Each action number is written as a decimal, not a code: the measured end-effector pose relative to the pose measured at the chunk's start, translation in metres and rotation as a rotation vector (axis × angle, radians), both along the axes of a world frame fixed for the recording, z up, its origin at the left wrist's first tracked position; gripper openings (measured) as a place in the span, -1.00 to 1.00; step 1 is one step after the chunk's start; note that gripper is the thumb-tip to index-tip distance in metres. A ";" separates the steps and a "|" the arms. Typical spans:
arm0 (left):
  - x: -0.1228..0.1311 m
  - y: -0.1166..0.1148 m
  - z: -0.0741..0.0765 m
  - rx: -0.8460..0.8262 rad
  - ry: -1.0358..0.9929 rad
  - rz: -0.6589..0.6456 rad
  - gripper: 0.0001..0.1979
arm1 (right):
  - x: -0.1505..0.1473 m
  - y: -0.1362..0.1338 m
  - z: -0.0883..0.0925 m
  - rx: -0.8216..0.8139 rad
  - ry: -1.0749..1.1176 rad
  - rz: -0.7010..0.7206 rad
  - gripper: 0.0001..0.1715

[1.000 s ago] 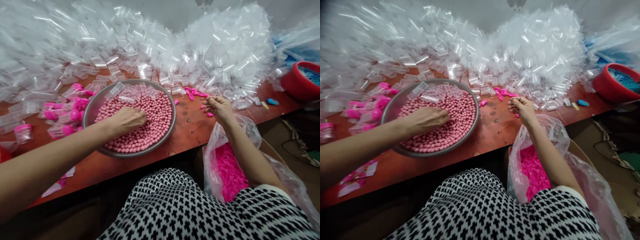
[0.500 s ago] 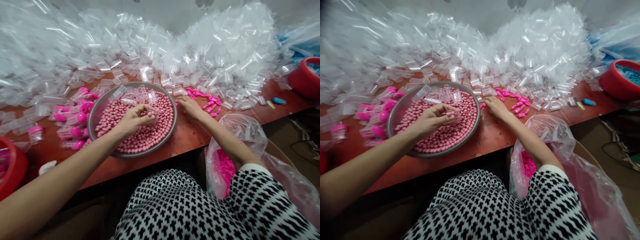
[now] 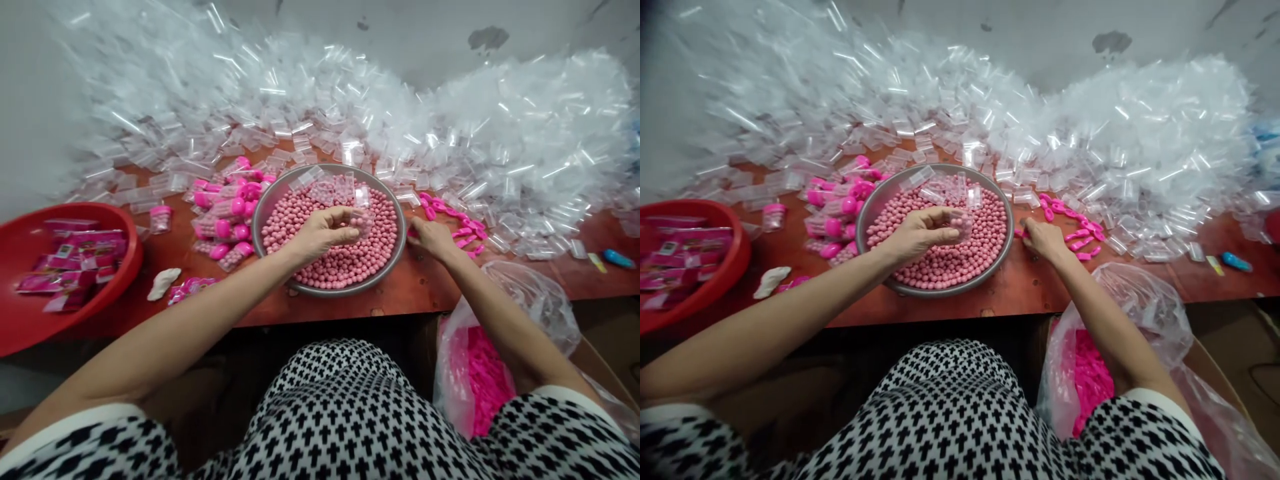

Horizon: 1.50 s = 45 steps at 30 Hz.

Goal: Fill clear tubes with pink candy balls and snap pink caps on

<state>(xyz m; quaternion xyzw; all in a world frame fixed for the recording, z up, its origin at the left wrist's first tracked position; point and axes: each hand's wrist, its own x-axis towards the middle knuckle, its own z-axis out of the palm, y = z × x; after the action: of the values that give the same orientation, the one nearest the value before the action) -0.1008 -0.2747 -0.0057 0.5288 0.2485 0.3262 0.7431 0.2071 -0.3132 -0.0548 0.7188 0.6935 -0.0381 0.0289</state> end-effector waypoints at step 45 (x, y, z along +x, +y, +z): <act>-0.009 -0.020 0.003 0.465 0.082 0.164 -0.82 | -0.124 -0.029 0.092 0.389 1.004 0.272 -0.68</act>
<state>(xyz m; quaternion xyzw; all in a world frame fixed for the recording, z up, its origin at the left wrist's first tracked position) -0.1093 -0.2943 -0.0025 0.6764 0.2389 0.4122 0.5616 0.0833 -0.3419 0.0374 0.5085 0.7030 -0.2431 -0.4337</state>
